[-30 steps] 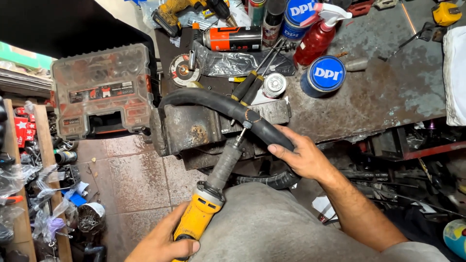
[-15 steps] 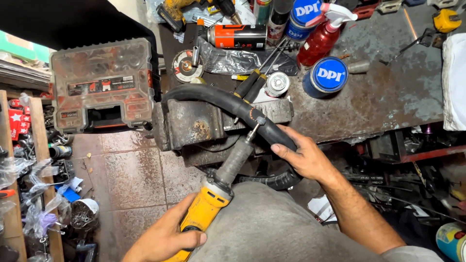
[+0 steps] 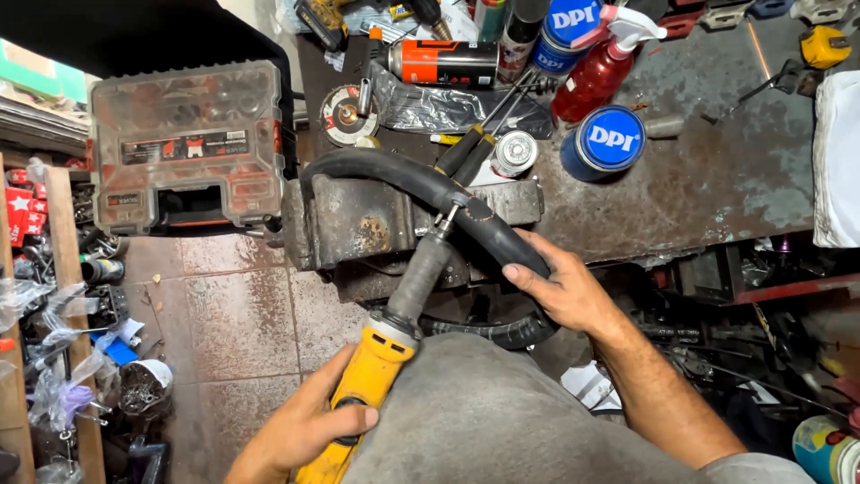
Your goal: Removing a bicycle tire from a rim using a reciprocating saw and a screwdriver at a repair station.
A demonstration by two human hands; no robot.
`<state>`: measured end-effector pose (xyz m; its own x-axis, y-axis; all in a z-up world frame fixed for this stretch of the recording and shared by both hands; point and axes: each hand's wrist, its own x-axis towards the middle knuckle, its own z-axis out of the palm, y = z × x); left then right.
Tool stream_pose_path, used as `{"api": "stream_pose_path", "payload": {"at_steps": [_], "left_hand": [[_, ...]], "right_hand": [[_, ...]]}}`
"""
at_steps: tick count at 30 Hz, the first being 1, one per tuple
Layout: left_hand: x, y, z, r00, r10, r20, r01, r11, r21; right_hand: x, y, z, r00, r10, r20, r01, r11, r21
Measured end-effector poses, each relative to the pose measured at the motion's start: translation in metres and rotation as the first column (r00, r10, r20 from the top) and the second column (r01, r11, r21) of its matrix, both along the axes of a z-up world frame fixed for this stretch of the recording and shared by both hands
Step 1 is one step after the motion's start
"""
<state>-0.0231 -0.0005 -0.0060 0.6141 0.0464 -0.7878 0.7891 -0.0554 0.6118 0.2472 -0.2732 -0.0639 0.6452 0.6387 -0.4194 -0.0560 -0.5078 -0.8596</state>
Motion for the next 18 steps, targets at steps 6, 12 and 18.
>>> {"api": "stream_pose_path", "payload": {"at_steps": [6, 12, 18], "left_hand": [[-0.013, 0.002, 0.005, 0.993, -0.086, 0.077, 0.091, 0.993, -0.071], [-0.024, 0.003, -0.007, 0.991, -0.111, 0.068, 0.116, 0.991, -0.063], [0.002, 0.000, 0.018, 0.960, -0.265, 0.094, 0.267, 0.964, -0.004]], "right_hand": [[0.000, -0.001, -0.003, 1.000, 0.003, 0.017, -0.004, 0.998, 0.058], [0.004, 0.000, -0.002, 1.000, 0.020, 0.023, -0.021, 0.998, 0.054], [0.004, 0.000, -0.003, 1.000, 0.011, 0.020, -0.012, 0.999, 0.030]]}}
